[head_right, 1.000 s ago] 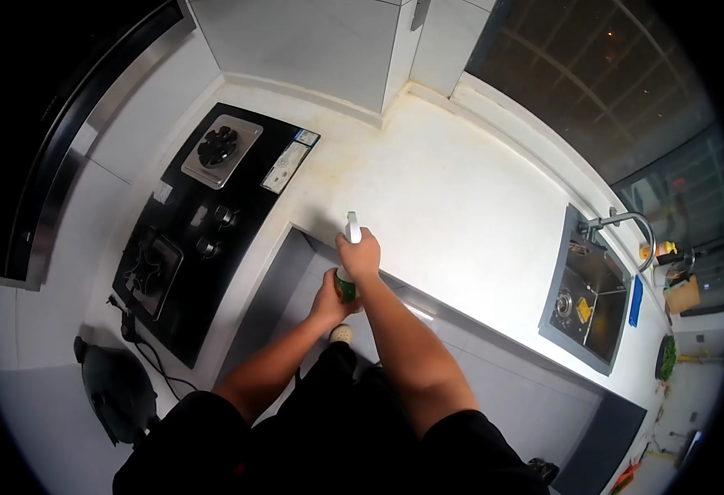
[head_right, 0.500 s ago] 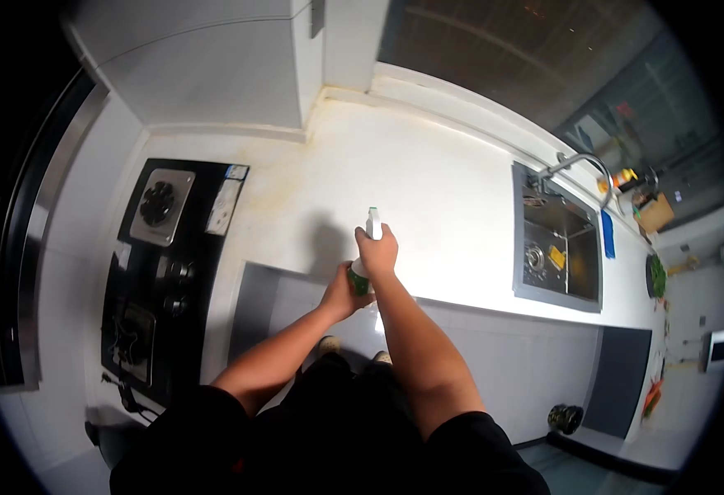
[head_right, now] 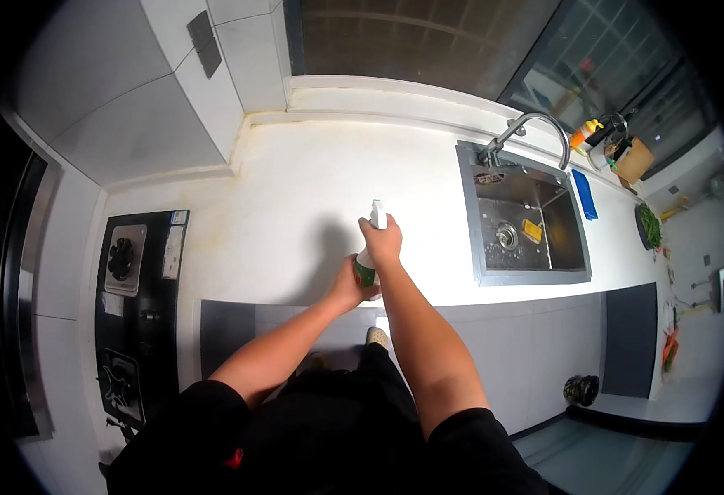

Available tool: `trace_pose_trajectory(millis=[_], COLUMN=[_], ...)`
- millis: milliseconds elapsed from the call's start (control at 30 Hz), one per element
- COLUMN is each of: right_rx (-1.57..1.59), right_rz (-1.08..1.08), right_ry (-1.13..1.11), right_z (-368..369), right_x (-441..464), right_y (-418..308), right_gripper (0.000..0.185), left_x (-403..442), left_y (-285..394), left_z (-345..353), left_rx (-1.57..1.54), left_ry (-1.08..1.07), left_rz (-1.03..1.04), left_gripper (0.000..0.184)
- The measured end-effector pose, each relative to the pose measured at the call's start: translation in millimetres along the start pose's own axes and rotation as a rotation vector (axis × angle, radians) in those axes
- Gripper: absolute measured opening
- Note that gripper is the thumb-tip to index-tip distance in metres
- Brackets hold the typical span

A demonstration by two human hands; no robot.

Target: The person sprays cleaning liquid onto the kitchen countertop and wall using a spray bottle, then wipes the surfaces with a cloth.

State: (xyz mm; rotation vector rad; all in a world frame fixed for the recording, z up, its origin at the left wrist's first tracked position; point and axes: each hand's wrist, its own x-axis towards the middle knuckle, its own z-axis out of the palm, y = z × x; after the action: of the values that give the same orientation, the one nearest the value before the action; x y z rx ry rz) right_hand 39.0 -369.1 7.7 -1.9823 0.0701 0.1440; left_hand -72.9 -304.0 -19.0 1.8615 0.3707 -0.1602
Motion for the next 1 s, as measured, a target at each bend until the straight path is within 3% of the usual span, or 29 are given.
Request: trace_pose_trajectory(millis=[233,333,467,533,667,733,933,1000], right_rx=[-0.137,-0.016,-0.061,-0.205,-0.177,-0.168,-0.289,-0.262], right_rz=[0.144,0.029,0.063,0.109,0.036,0.035,-0.014,-0.083], right_ry=[0.016,-0.051,-0.128,-0.142,-0.169,-0.292,-0.385,-0.47], right_z=[-36.5,-31.3,-13.0,2.8,43.6,66.0,143.3,163.3], right_x=[65.7,87.7,105.4,110.9,117.5,118.5,97.8,93.4], right_y=[19.0,30.6,17.8,7.8,-2.0,-15.4,-61.9,-63.4], right_gripper=[0.038,0.038,0.039,0.039,0.039,0.039,0.041,0.039], left_x=[54.2,72.2,85.1,93.3,101.8,103.0,126.8,114.0], left_y=[28.4,28.3,30.7,25.1,18.6,15.1,-71.2,-42.1], left_z=[50.3,55.5,39.7,27.8,-6.7,-28.2,-65.1,-92.9], left_rx=[0.05,0.045,0.009,0.044,-0.003,0.021,-0.195,-0.213], left_ry=[0.041,0.059,0.068,0.11,0.097,0.156,0.358,0.359], left_rz=[-0.046,-0.094,-0.14,-0.114,-0.165,-0.186,-0.067,-0.147], left_gripper=[0.086,0.085,0.078,0.087,0.087,0.088,0.084,0.08])
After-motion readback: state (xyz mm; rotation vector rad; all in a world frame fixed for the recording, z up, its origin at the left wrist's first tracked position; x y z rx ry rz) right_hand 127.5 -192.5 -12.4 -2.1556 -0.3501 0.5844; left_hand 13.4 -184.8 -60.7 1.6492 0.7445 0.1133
